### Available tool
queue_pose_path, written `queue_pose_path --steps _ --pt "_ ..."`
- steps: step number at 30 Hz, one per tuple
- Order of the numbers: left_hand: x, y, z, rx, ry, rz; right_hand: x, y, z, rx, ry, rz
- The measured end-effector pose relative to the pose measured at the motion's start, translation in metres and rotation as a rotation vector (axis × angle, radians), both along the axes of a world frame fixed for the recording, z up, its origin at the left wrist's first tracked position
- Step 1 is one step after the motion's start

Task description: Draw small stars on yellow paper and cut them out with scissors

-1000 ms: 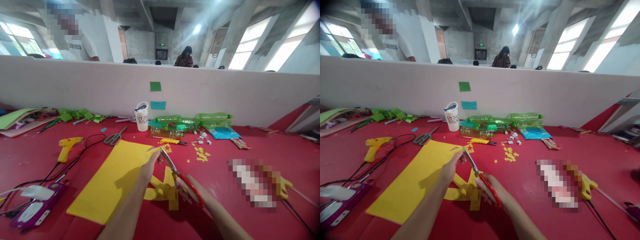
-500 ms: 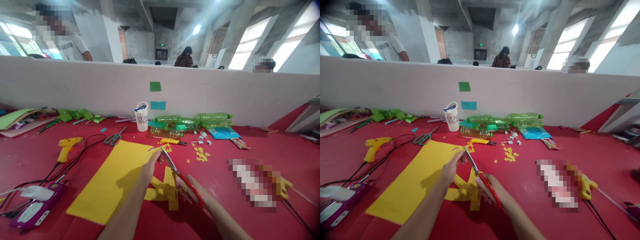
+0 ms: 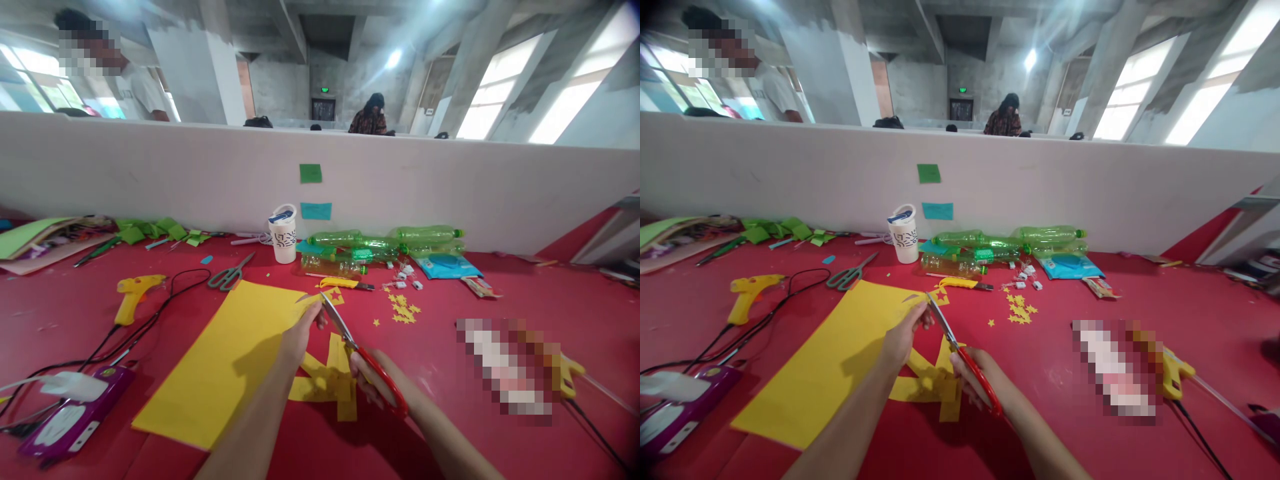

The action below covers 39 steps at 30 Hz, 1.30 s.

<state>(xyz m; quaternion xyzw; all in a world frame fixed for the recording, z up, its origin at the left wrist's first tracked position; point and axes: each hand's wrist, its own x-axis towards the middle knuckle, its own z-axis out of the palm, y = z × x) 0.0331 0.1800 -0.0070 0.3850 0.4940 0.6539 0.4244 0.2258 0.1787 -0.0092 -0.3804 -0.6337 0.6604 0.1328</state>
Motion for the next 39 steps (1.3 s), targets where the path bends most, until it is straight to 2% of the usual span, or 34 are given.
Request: queue_pose_path --steps 13,19,24,30,33,39 --pt "0.0 0.001 0.0 -0.008 -0.059 -0.003 -0.002 -0.003 0.015 0.01 -0.023 -0.028" --pt "-0.001 0.0 0.0 -0.029 -0.116 -0.012 -0.001 -0.002 0.013 0.011 -0.035 -0.023" --pt "0.0 -0.001 0.005 -0.019 -0.188 0.022 0.0 0.002 0.009 0.005 -0.04 0.003" --pt "-0.006 0.001 0.013 0.097 -0.229 0.051 0.002 0.002 0.018 0.036 -0.037 0.011" --pt "-0.01 0.002 0.013 0.097 -0.207 0.078 0.003 0.002 0.022 0.037 -0.067 0.013" --pt "-0.016 0.002 0.013 0.055 -0.175 0.052 0.008 0.004 0.021 0.08 -0.015 0.074"
